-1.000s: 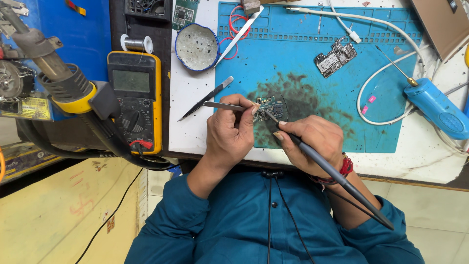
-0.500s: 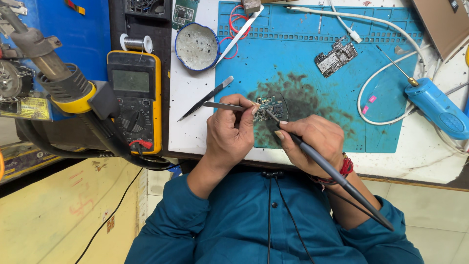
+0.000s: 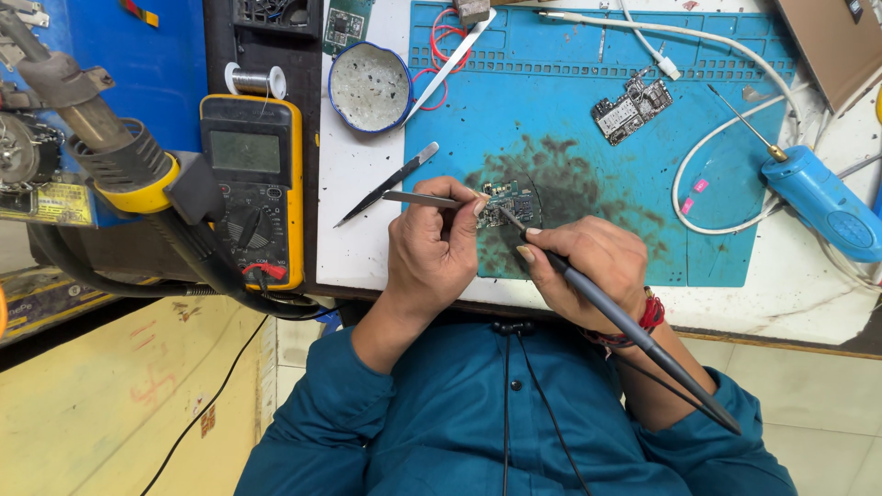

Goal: The person solders components on a small circuit board at a repair workbench, holding the board with tweezers in one hand while applying a soldering iron to its contacts, and repositions the board on the mat to work on different sections.

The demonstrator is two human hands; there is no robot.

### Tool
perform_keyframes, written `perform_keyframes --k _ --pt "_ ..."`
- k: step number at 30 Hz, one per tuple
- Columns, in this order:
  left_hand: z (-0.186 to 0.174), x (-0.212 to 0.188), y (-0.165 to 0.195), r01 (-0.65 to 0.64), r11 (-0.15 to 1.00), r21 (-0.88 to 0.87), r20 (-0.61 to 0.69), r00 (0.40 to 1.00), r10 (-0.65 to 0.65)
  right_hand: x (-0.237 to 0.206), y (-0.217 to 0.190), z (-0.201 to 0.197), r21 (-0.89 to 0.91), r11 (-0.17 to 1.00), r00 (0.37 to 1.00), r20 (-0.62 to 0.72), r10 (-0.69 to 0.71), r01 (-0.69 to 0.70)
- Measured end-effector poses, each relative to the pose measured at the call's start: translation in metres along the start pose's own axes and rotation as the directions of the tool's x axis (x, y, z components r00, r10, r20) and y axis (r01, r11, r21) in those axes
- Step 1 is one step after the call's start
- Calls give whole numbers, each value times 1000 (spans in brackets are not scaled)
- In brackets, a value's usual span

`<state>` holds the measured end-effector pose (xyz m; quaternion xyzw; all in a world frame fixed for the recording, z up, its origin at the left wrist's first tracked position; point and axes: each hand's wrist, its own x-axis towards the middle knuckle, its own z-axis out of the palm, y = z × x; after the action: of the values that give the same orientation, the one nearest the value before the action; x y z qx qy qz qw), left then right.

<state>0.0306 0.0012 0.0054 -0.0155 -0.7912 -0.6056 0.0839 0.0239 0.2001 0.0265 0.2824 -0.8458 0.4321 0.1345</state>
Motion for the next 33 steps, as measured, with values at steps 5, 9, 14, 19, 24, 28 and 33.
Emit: perform_keyframes --k 5,9,14,19,24,28,33 --pt "0 -1 -1 -10 1000 -12 5 1000 10 -1 1 0 -1 1000 1000 6 -1 1" --pt "1 -1 -1 -14 1000 -11 2 1000 14 -2 1 1 6 1000 1000 -1 -1 1" --pt "0 0 0 -10 1000 -2 4 1000 10 -1 0 -2 -17 1000 1000 10 -5 5" --pt "0 1 3 -5 1000 5 -1 1000 5 4 -8 2 -201 980 998 58 18 -6" --pt "2 1 4 -20 999 -30 17 1000 21 11 -14 2 -246 968 997 34 63 -53" --pt "1 1 4 27 999 -18 29 999 -27 12 -13 3 -2 993 990 -76 120 -120" --pt "0 1 5 17 997 -76 29 999 -15 4 -7 -3 -12 992 985 -121 127 -129"
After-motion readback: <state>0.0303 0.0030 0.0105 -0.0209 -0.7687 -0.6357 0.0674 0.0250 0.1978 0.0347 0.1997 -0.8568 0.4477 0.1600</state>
